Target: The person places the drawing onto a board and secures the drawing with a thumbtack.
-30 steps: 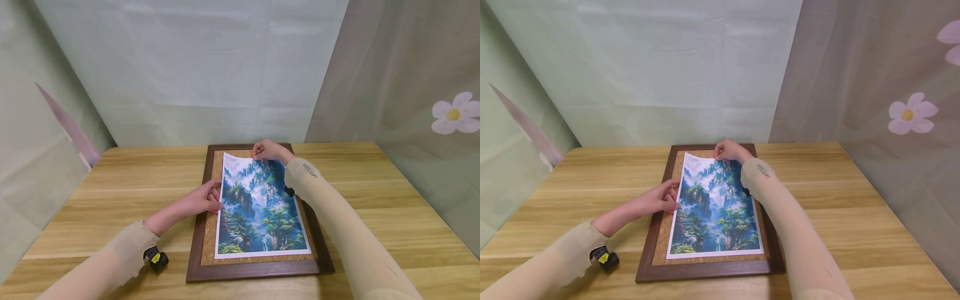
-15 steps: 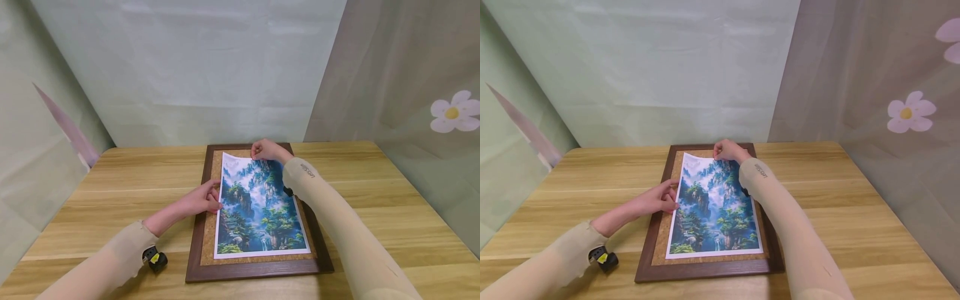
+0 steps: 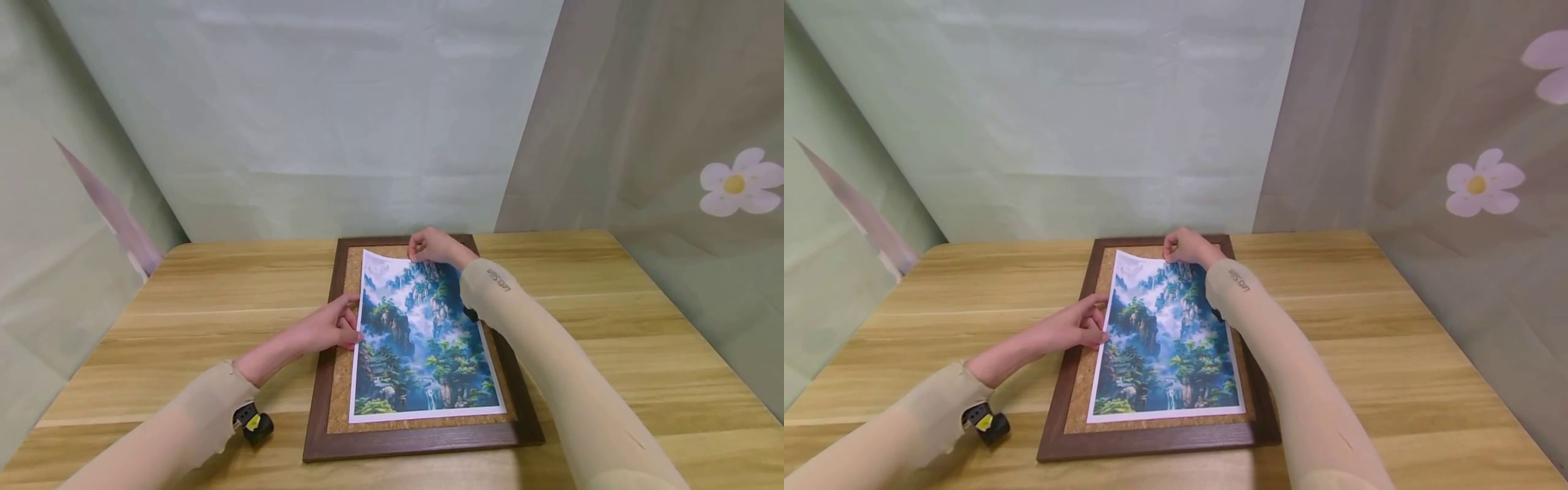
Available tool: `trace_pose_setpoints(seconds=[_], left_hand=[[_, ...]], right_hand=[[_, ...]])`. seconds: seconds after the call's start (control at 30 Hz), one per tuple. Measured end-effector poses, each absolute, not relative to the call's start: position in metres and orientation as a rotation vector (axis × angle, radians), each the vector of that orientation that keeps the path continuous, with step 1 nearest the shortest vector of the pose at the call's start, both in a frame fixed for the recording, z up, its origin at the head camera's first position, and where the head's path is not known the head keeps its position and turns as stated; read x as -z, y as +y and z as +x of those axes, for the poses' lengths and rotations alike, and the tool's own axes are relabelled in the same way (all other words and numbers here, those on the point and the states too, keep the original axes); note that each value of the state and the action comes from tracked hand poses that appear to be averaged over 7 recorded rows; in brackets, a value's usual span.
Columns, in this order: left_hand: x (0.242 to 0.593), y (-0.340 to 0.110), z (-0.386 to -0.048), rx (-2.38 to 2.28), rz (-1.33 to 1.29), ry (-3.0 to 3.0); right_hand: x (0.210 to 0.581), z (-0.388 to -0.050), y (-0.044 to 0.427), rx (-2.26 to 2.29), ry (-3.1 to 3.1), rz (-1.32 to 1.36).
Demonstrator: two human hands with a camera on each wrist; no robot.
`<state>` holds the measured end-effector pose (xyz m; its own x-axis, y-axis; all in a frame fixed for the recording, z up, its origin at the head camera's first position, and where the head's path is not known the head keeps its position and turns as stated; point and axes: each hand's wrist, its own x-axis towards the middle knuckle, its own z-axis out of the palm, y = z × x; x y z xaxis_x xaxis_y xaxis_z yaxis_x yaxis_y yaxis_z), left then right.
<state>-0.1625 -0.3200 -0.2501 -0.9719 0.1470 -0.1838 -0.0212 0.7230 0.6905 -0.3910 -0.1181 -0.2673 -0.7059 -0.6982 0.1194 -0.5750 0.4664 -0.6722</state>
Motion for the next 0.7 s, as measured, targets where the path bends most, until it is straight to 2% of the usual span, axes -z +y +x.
trace_pose_setpoints(seconds=[0.7], left_hand=[[0.243,-0.327,-0.162,-1.087,0.095,2.64]], right_hand=[[0.278,-0.38,-0.115,1.051,2.623,-1.149]])
